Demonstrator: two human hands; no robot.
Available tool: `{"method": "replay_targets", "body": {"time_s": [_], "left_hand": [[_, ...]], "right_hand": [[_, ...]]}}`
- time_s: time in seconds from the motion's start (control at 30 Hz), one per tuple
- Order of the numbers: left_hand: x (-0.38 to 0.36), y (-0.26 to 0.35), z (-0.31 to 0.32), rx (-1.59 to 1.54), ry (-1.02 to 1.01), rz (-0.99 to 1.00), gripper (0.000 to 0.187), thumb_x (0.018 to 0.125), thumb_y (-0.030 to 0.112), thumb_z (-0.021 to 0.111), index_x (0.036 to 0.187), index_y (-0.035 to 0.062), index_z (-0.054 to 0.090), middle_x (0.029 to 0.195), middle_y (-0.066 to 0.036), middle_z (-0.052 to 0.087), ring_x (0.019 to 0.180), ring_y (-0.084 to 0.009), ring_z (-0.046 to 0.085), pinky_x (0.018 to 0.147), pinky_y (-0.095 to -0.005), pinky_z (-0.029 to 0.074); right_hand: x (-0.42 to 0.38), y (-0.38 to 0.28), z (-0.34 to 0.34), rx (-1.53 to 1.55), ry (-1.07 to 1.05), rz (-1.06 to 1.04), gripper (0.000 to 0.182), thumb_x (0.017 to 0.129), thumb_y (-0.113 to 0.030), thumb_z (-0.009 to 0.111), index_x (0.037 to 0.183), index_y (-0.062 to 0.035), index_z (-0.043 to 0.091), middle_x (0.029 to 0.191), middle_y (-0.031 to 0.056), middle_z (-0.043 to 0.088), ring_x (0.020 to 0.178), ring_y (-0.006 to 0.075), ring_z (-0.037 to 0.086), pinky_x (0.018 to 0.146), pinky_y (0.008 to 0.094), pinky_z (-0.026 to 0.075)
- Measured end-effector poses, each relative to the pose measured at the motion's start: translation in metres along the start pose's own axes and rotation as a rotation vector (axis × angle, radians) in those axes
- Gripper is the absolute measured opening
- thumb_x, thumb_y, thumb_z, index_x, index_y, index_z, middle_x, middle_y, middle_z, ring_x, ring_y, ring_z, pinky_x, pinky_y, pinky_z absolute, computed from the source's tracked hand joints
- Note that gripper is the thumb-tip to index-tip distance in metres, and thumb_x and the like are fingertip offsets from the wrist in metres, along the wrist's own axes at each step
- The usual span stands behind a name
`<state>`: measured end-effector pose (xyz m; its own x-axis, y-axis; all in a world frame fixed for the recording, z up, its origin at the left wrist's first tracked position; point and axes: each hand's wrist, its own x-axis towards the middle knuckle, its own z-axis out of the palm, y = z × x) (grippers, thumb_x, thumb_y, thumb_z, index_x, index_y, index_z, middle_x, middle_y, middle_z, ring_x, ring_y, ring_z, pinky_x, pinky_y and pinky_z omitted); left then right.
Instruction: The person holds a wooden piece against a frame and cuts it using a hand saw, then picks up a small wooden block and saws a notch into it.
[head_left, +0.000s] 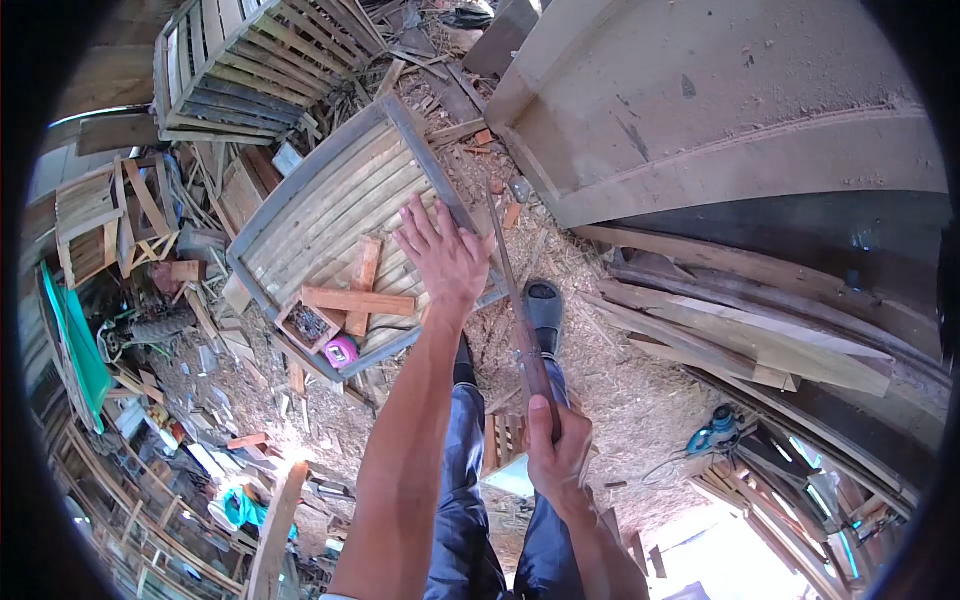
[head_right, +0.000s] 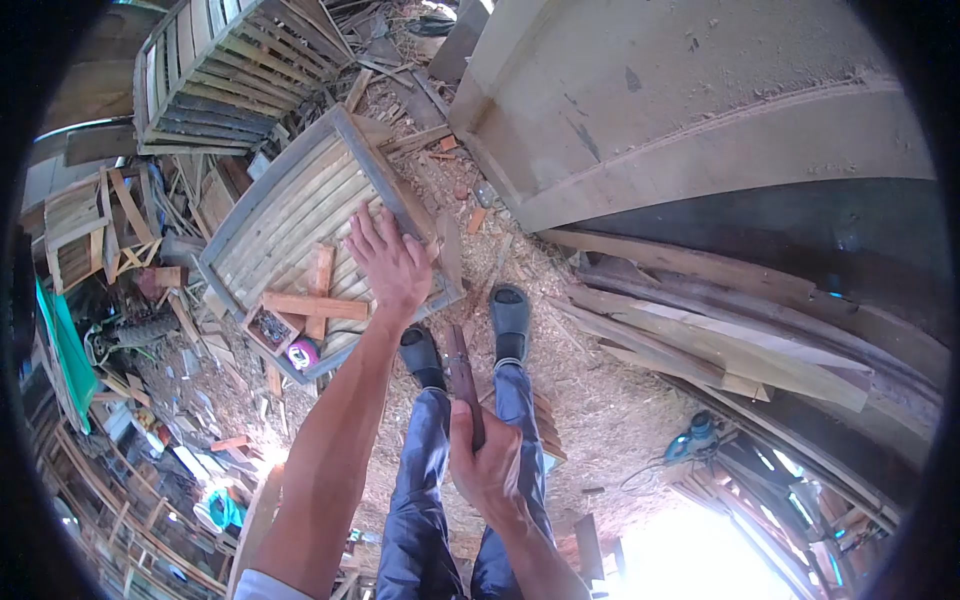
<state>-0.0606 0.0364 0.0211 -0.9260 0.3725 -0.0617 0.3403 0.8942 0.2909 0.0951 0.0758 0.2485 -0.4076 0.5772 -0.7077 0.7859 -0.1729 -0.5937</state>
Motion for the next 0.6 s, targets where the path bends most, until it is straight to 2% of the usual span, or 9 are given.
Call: {"method": "replay_targets", "body": {"time_s": [0.1, 0.2, 0.27, 0.37, 0.43, 0.57, 0.6], "left_hand": [[-0.007, -0.006, -0.004, 0.029, -0.048, 0.009, 0.057, 0.086, 0.027, 0.044, 0.135, -0.0025, 0.043, 0.153, -0.025, 0.02, 0.143, -0.044, 0.014, 0.114, -0.0614, 0.01], [-0.006, -0.008, -0.004, -0.088, -0.034, 0.012, 0.06, 0.086, 0.029, 0.045, 0.137, -0.0033, 0.041, 0.153, -0.025, 0.018, 0.143, -0.0444, 0.012, 0.114, -0.0613, 0.009], [-0.007, -0.008, 0.0, -0.121, -0.048, 0.012, 0.062, 0.087, 0.031, 0.044, 0.137, -0.0057, 0.041, 0.155, -0.025, 0.016, 0.145, -0.0437, 0.008, 0.115, -0.0607, 0.005], [-0.007, -0.01, 0.004, -0.153, -0.03, 0.022, 0.064, 0.087, 0.029, 0.046, 0.139, -0.007, 0.038, 0.156, -0.025, 0.015, 0.145, -0.0443, 0.006, 0.115, -0.0597, 0.003], [-0.008, -0.009, 0.0, -0.145, -0.018, 0.042, 0.064, 0.088, 0.029, 0.046, 0.14, -0.0061, 0.036, 0.154, -0.026, 0.019, 0.144, -0.0459, 0.009, 0.115, -0.0602, 0.004], [-0.005, -0.005, -0.005, -0.056, -0.108, 0.017, 0.065, 0.089, 0.03, 0.042, 0.142, -0.0067, 0.036, 0.157, -0.025, 0.014, 0.146, -0.0437, 0.005, 0.117, -0.0565, 0.003], [-0.003, -0.003, -0.004, -0.007, -0.127, 0.011, 0.064, 0.089, 0.03, 0.041, 0.142, -0.0059, 0.037, 0.157, -0.025, 0.015, 0.146, -0.0437, 0.006, 0.117, -0.056, 0.005]], "right_hand": [[-0.01, 0.004, 0.006, 0.106, -0.015, 0.083, 0.041, 0.097, -0.028, 0.054, 0.068, 0.001, 0.058, 0.046, 0.0082, 0.046, 0.041, 0.0148, 0.045, 0.043, 0.0356, 0.034], [-0.004, 0.013, 0.006, 0.165, -0.013, 0.11, 0.043, 0.098, -0.029, 0.054, 0.068, 0.0009, 0.058, 0.047, 0.0058, 0.046, 0.042, 0.0129, 0.045, 0.044, 0.034, 0.035], [-0.008, 0.015, 0.004, 0.215, -0.025, 0.15, 0.046, 0.099, -0.032, 0.053, 0.068, 0.0011, 0.058, 0.048, 0.0049, 0.046, 0.045, 0.0118, 0.045, 0.045, 0.0342, 0.035], [-0.004, 0.029, 0.01, 0.122, 0.025, 0.091, 0.047, 0.099, -0.033, 0.052, 0.068, 0.0008, 0.058, 0.048, 0.0052, 0.046, 0.045, 0.0124, 0.044, 0.046, 0.0356, 0.034], [-0.003, 0.029, 0.012, 0.164, 0.04, 0.09, 0.046, 0.099, -0.034, 0.052, 0.068, 0.0008, 0.057, 0.048, 0.0068, 0.045, 0.045, 0.0142, 0.044, 0.046, 0.0364, 0.033], [-0.002, 0.013, 0.017, 0.113, 0.073, 0.072, 0.046, 0.098, -0.032, 0.053, 0.067, 0.0011, 0.057, 0.048, 0.012, 0.045, 0.045, 0.0198, 0.046, 0.047, 0.0384, 0.035], [-0.002, 0.006, 0.017, 0.082, 0.072, 0.106, 0.044, 0.098, -0.031, 0.053, 0.068, 0.0015, 0.058, 0.05, 0.0153, 0.047, 0.044, 0.0237, 0.048, 0.047, 0.0403, 0.036]]}}
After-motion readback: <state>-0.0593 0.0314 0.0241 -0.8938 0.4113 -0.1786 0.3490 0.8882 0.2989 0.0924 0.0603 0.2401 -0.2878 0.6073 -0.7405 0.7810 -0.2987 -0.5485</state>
